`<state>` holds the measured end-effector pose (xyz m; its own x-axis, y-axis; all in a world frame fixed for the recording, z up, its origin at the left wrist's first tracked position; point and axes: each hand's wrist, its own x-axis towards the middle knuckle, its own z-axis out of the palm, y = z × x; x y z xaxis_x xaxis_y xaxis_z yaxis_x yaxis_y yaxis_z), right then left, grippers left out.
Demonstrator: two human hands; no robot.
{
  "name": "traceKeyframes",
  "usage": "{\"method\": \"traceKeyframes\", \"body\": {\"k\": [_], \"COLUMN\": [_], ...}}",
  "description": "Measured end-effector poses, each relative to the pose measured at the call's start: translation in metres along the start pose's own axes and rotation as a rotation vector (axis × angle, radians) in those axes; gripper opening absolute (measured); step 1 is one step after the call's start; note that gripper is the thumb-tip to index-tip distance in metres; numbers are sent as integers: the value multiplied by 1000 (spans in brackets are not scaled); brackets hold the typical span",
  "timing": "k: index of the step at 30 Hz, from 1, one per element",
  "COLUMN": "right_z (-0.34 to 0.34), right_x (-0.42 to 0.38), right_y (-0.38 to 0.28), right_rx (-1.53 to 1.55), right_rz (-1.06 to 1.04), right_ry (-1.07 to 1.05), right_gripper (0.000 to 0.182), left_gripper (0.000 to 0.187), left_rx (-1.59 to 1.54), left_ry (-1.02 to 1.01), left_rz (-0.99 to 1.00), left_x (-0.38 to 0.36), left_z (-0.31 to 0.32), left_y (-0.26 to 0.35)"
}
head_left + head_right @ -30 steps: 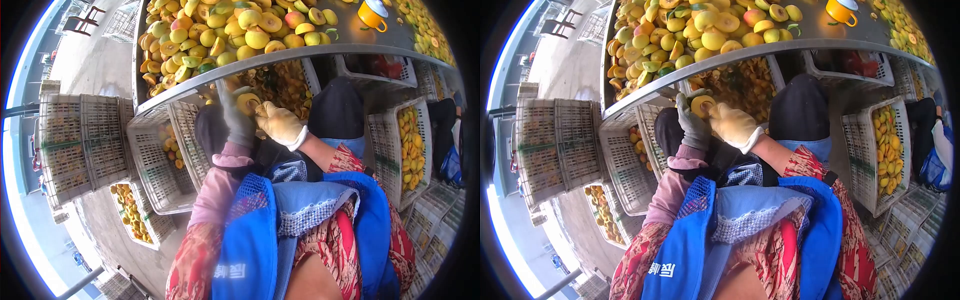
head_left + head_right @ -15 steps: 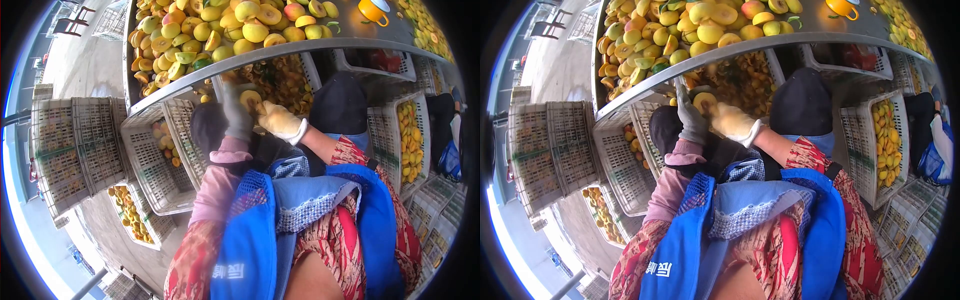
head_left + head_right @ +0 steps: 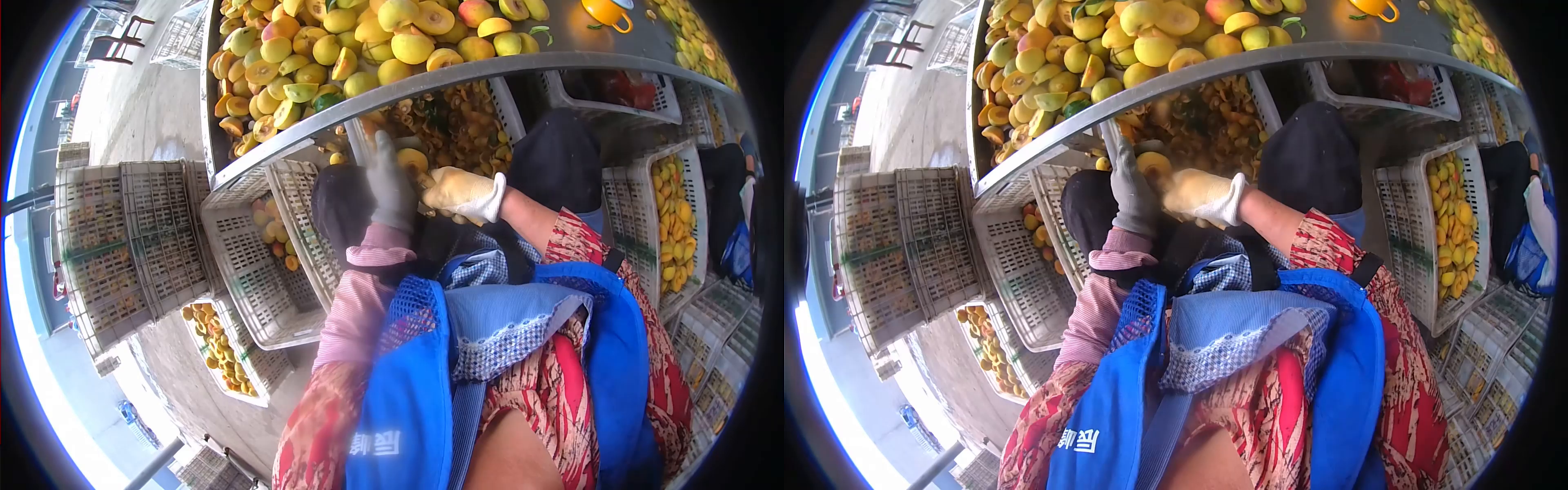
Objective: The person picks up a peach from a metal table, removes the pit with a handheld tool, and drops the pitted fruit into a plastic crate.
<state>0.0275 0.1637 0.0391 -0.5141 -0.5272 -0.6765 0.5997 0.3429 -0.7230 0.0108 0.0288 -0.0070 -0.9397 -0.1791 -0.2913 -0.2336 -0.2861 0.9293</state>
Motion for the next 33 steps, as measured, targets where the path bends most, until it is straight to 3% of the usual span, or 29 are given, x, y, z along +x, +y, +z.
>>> {"method": "traceKeyframes", "body": {"k": [3, 4, 6, 9, 12, 19, 20, 22, 23, 24, 26, 27, 29, 31, 33], "right_z": [-9, -11, -15, -19, -27, -36, -37, -41, -40, -40, -41, -32, -26, -18, -18], "right_x": [-3, 2, 2, -9, -4, -26, -27, -33, -30, -24, 1, 0, 21, 22, 38], "right_y": [9, 14, 24, 15, 29, 31, 31, 26, 23, 21, 28, 27, 42, 36, 41], "right_rx": [251, 282, 487, 641, 703, 907, 946, 945, 891, 831, 574, 547, 652, 642, 387], "right_rz": [23, -3, 40, 67, 2, -353, -405, -477, -377, -279, -83, -42, -95, -98, -113], "right_ry": [-69, -98, -231, -302, -382, -606, -634, -634, -405, -175, 235, 361, 346, 315, 289], "right_gripper": [15, 28, 25, 26, 30, 32, 32, 32, 31, 30, 27, 21, 19, 23, 25], "left_gripper": [47, 46, 45, 44, 43, 45, 44, 42, 42, 42, 47, 52, 61, 64, 65], "left_rx": [119, 143, 154, 658, -250, -648, -626, -305, -137, 409, 642, 320, 1520, 1375, 1246], "left_ry": [-88, -120, -191, -196, -291, -441, -368, -200, -105, 51, 279, 322, 832, 662, 424], "left_rz": [141, 140, -22, 921, -237, -405, -349, 16, 194, 597, 762, 541, 890, 673, 457], "left_x": [3, 3, -1, 5, 5, 2, -6, 7, 16, 18, 44, 60, 65, 73, 82], "left_z": [-1, 1, 2, 9, 19, 61, 64, 40, 18, -13, -87, -119, -145, -128, -81], "left_y": [-5, -1, 10, 4, 9, 45, 57, 68, 75, 85, 105, 117, 144, 163, 167]}}
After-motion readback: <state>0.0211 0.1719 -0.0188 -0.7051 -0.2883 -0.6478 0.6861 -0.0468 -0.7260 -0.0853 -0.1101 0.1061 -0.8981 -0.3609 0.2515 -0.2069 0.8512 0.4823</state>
